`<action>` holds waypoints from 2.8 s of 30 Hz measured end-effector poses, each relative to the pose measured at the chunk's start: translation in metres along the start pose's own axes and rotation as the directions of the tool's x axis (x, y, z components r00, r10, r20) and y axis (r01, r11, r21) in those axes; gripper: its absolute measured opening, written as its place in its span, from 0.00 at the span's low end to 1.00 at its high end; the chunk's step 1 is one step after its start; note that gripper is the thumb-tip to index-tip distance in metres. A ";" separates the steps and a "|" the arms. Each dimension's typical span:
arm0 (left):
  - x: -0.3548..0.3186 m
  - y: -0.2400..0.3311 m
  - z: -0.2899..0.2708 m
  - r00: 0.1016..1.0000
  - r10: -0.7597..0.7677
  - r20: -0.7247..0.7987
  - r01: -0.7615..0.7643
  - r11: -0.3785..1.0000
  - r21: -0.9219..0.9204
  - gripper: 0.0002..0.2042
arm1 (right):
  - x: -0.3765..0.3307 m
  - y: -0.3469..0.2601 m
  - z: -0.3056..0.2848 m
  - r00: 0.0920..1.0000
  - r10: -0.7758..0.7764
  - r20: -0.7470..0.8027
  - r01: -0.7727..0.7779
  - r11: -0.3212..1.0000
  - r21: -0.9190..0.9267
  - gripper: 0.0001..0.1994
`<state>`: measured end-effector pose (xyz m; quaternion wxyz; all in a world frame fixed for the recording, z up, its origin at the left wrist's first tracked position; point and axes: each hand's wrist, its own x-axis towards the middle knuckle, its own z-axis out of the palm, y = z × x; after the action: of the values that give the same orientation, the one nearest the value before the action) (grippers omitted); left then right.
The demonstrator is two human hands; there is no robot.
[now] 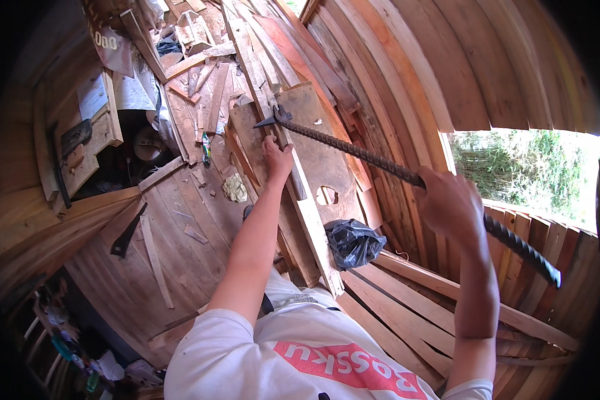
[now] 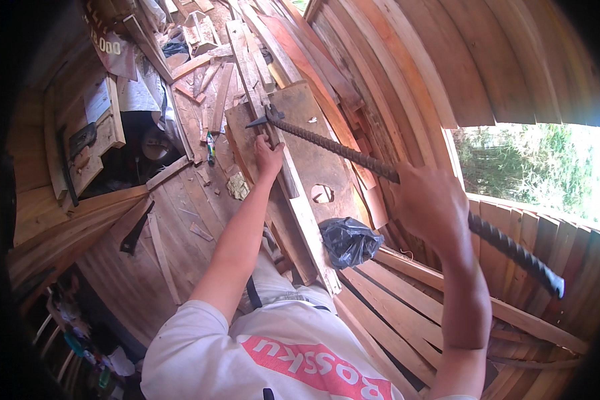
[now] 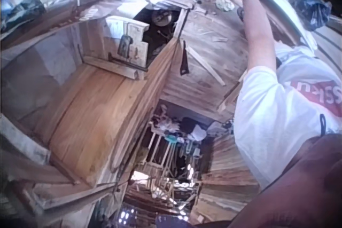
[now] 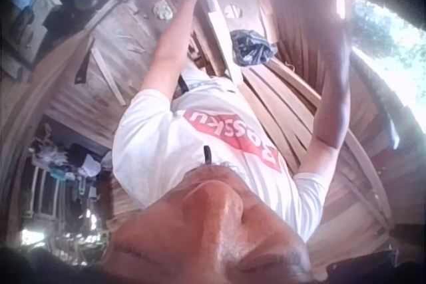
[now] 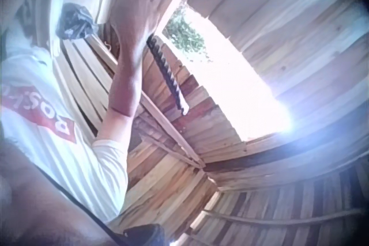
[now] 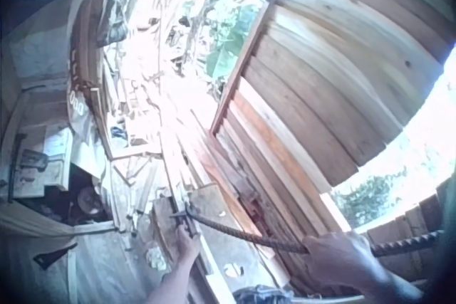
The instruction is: The person uses a crowbar to pry apart wooden planks and beams in a cluttered wooden structure. They repeatedly insert the tool into gaps, lever the wood to break connections, and pull out loose pieces of timber.
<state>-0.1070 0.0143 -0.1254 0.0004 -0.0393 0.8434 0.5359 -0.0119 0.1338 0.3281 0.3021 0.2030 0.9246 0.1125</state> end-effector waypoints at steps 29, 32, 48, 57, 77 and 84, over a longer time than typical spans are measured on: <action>0.150 0.024 -0.028 0.771 0.087 0.631 -0.282 0.935 0.216 0.18 | -0.057 -0.019 0.147 0.985 0.121 -0.125 -0.071 0.934 0.350 0.12; 0.151 0.025 -0.022 0.794 0.064 0.605 -0.255 0.938 0.236 0.18 | -0.060 -0.017 0.163 0.985 0.129 -0.111 -0.072 0.908 0.413 0.11; 0.165 0.002 -0.013 0.708 -0.040 0.705 -0.050 0.993 0.106 0.19 | -0.058 -0.019 0.182 0.975 0.185 0.126 -0.224 0.792 0.569 0.14; 0.166 -0.002 -0.010 0.747 -0.005 0.665 -0.139 0.977 0.163 0.21 | -0.053 -0.014 0.215 0.960 0.136 0.245 -0.274 0.633 0.724 0.19; 0.137 0.037 -0.028 0.808 0.155 0.569 -0.348 0.904 0.247 0.17 | -0.051 -0.030 0.253 0.946 0.121 0.300 -0.310 0.605 0.733 0.16; 0.142 0.016 -0.024 0.790 0.253 0.559 -0.365 0.926 0.097 0.15 | -0.056 -0.043 0.268 0.954 0.158 0.255 -0.298 0.586 0.753 0.15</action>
<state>-0.2483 -0.0102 -0.1063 0.1520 0.2511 0.8534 0.4306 0.1781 0.0930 0.1306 0.2392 0.4398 0.8188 -0.2810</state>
